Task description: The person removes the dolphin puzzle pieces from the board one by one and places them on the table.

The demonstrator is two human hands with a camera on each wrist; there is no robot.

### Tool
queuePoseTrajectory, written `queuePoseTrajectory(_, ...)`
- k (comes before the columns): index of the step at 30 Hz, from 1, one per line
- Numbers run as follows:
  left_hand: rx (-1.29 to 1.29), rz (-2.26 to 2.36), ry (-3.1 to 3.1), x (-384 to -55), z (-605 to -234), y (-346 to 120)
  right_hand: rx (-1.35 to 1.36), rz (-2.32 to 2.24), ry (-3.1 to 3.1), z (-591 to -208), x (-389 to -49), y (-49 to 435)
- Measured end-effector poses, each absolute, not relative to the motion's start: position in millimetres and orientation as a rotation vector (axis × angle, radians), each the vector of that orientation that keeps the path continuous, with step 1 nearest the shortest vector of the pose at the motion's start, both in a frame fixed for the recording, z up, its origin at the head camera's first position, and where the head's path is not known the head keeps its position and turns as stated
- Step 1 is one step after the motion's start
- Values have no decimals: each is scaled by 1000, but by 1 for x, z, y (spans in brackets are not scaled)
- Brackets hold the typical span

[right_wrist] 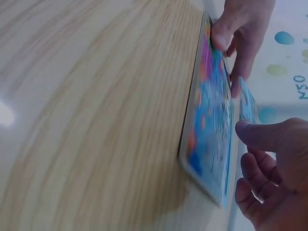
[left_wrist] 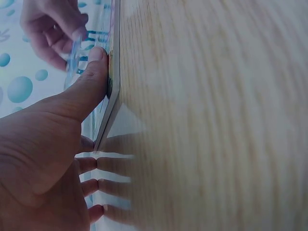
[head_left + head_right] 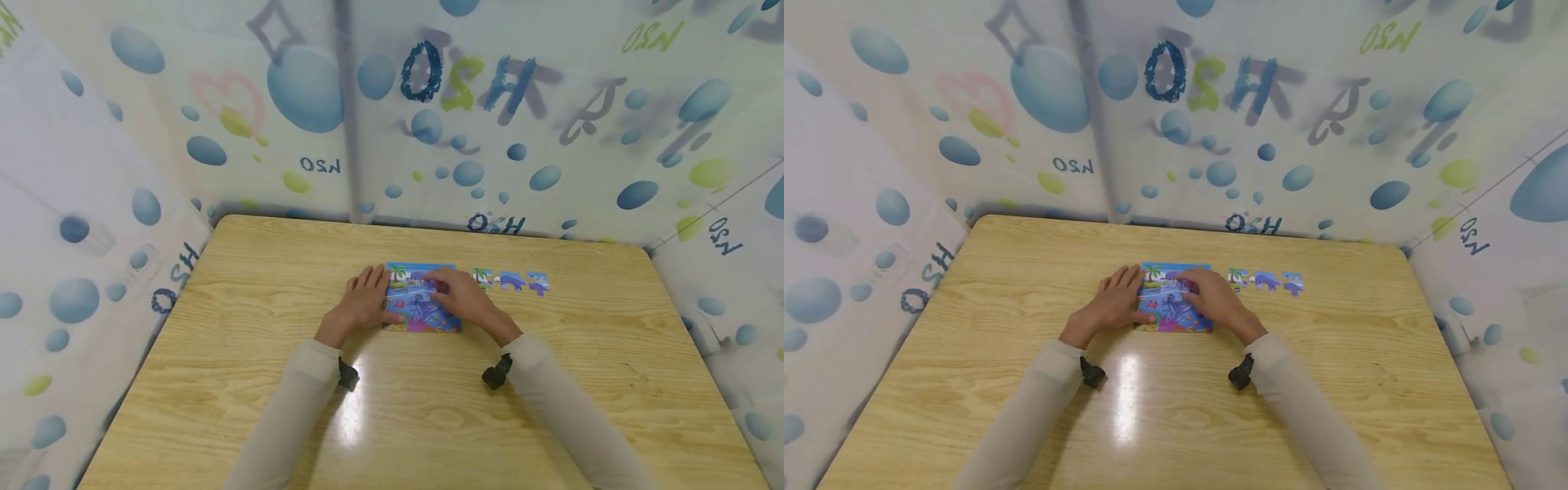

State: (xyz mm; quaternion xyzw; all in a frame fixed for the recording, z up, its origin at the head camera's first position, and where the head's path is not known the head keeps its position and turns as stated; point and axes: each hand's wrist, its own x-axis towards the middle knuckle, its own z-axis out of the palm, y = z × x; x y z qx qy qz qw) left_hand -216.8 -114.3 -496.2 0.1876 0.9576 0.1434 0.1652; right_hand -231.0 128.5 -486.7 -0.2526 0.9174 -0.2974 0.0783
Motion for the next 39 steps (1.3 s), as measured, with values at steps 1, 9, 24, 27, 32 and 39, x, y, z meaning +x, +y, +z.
queuePoseTrajectory(1, 535, 407, 2728, -217, -496, -114, -753, -904, 2747, -487, -230, 134)
queuePoseTrajectory(9, 537, 420, 2731, -216, -495, -113, -744, -934, 2791, -488, -223, 169)
queuePoseTrajectory(24, 542, 408, 2729, -216, -495, -114, -615, -880, 2844, -491, -215, 212)
queuePoseTrajectory(27, 540, 402, 2725, -217, -495, -114, -574, -861, 2858, -492, -215, 221)
queuePoseTrajectory(32, 535, 396, 2724, -216, -497, -114, -522, -864, 2856, -495, -214, 232)
queuePoseTrajectory(39, 531, 395, 2723, -217, -496, -113, -552, -856, 2862, -500, -217, 241)
